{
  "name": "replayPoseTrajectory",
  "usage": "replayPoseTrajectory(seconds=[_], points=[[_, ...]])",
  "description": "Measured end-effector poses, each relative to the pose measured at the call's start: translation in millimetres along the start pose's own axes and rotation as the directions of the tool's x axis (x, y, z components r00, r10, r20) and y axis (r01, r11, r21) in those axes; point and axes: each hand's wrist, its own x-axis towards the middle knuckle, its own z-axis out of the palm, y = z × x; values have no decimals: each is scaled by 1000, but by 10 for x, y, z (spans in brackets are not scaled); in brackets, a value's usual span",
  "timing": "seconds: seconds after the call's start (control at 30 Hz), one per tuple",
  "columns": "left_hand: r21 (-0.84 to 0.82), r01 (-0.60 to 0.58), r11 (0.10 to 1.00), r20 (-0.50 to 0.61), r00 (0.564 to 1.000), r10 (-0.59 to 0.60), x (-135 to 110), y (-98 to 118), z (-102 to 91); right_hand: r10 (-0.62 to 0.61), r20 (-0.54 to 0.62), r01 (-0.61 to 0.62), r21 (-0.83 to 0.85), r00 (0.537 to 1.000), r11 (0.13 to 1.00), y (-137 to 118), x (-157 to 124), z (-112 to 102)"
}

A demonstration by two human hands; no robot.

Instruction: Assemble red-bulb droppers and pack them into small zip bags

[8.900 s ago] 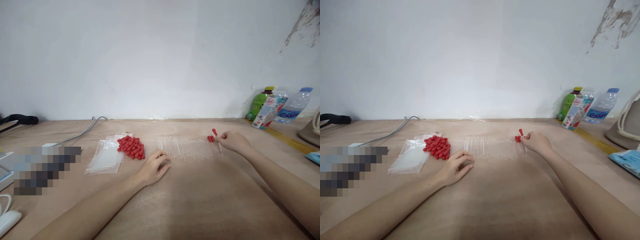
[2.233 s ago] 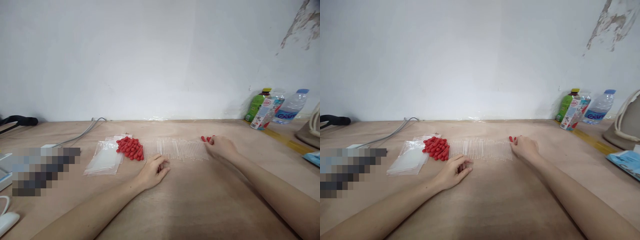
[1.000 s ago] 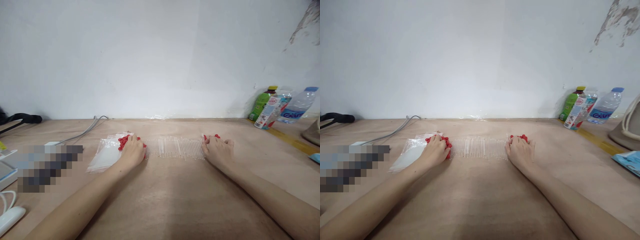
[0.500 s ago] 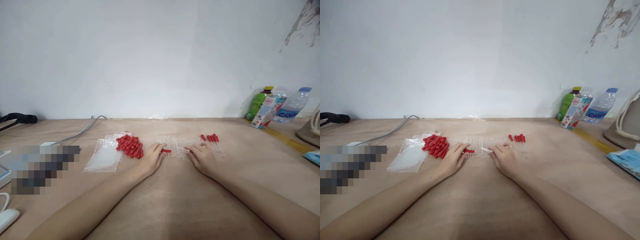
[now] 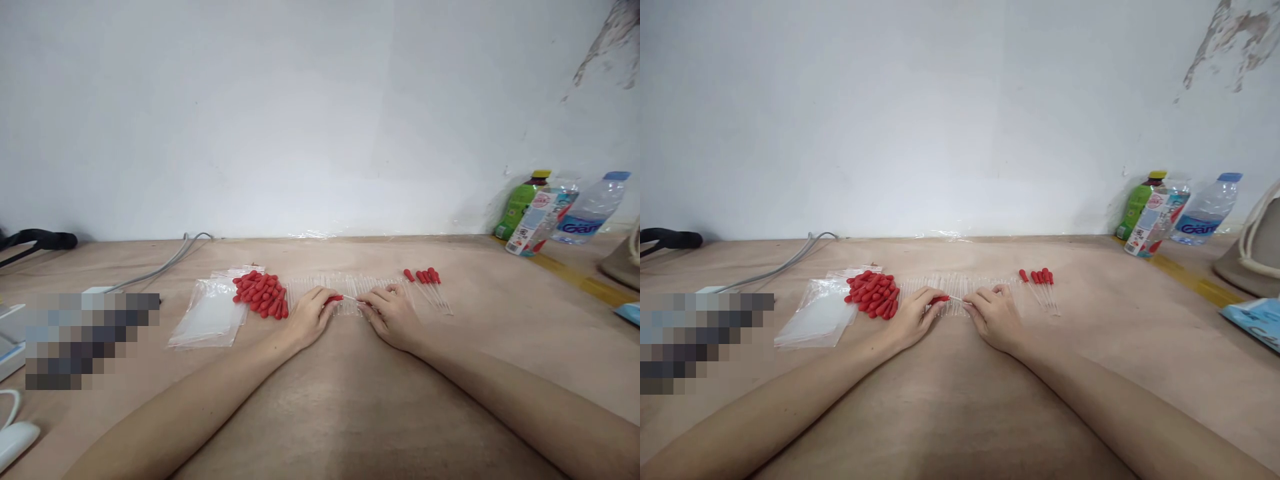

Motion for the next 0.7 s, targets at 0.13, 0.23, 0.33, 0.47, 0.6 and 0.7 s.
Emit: replayPoseTrajectory(seconds=[0.13,0.23,0.33,0.47,0.6,0.7], points=[[-52,3,999,-51,999,-6,36,4,14,-11,6,11,34,1000,999,17,3,9],[-72,-23,997,-64,998,18,51,6,9,-14,14,13,58,1000,998,27,-7,0],[-89,-53,995,-53,997,48,43,0,-5,-20,36,17,79,999,997,31,-11,-17],[-105,-96,990,-11,995,95,18,-10,-20,-34,64,28,95,997,995,35,-3,-38],[-102,-104,989,36,994,108,5,-5,-30,-36,71,29,89,997,996,43,-1,-43],[-88,-105,991,51,993,110,8,3,-34,-26,72,22,55,997,998,41,-5,-42]])
